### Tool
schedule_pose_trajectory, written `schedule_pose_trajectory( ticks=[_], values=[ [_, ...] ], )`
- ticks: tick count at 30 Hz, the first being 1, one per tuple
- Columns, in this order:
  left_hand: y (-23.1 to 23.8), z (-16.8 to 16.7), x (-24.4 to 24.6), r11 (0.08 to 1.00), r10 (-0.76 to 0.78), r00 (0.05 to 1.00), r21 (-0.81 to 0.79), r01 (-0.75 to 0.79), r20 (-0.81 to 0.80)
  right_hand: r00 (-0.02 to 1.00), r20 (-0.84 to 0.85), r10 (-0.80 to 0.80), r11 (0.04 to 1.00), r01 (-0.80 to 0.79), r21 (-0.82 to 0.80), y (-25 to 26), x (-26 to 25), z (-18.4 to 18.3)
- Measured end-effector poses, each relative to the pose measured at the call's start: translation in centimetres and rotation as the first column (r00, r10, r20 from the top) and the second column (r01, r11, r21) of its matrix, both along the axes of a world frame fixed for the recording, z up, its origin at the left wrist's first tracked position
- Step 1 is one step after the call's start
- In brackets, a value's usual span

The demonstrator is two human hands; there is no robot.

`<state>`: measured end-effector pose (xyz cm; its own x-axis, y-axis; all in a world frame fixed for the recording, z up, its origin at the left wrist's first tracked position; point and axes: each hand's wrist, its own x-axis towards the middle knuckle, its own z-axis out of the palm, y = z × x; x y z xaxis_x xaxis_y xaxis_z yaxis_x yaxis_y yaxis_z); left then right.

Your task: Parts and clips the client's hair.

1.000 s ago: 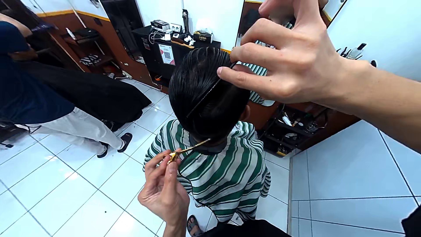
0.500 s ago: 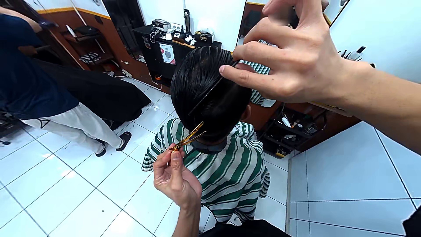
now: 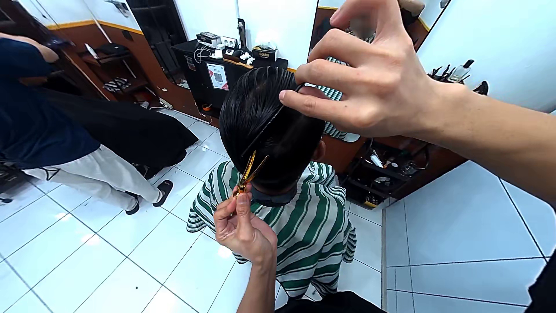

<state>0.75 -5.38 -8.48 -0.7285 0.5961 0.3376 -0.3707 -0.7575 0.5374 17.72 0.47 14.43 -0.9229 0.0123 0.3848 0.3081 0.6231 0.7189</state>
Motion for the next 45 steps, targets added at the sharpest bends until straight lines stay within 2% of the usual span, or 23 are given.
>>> schedule_pose_trajectory(
  ticks=[8,17,33,42,45],
  values=[
    [2.0,1.2,0.4,0.989,0.144,0.982,0.045,-0.139,-0.124,0.999,-0.044,0.015,0.999,-0.016,-0.031,0.5,0.2,-0.1],
    [3.9,3.0,0.3,0.979,0.185,0.964,0.12,-0.165,-0.191,0.997,-0.074,0.007,0.998,-0.011,-0.059,1.1,0.0,-0.1],
    [4.6,5.3,1.5,0.957,0.277,0.939,0.149,-0.251,-0.201,0.995,-0.102,-0.021,0.983,0.002,-0.184,1.6,-0.5,0.4],
    [5.0,5.7,1.8,0.932,0.362,0.896,0.119,-0.342,-0.258,0.996,-0.085,-0.022,0.983,0.006,-0.185,1.9,-0.8,0.7],
    [5.1,5.5,1.5,0.932,0.361,0.891,0.131,-0.337,-0.276,0.991,-0.135,-0.023,0.983,-0.002,-0.184,1.8,-1.1,0.6]
  ],
)
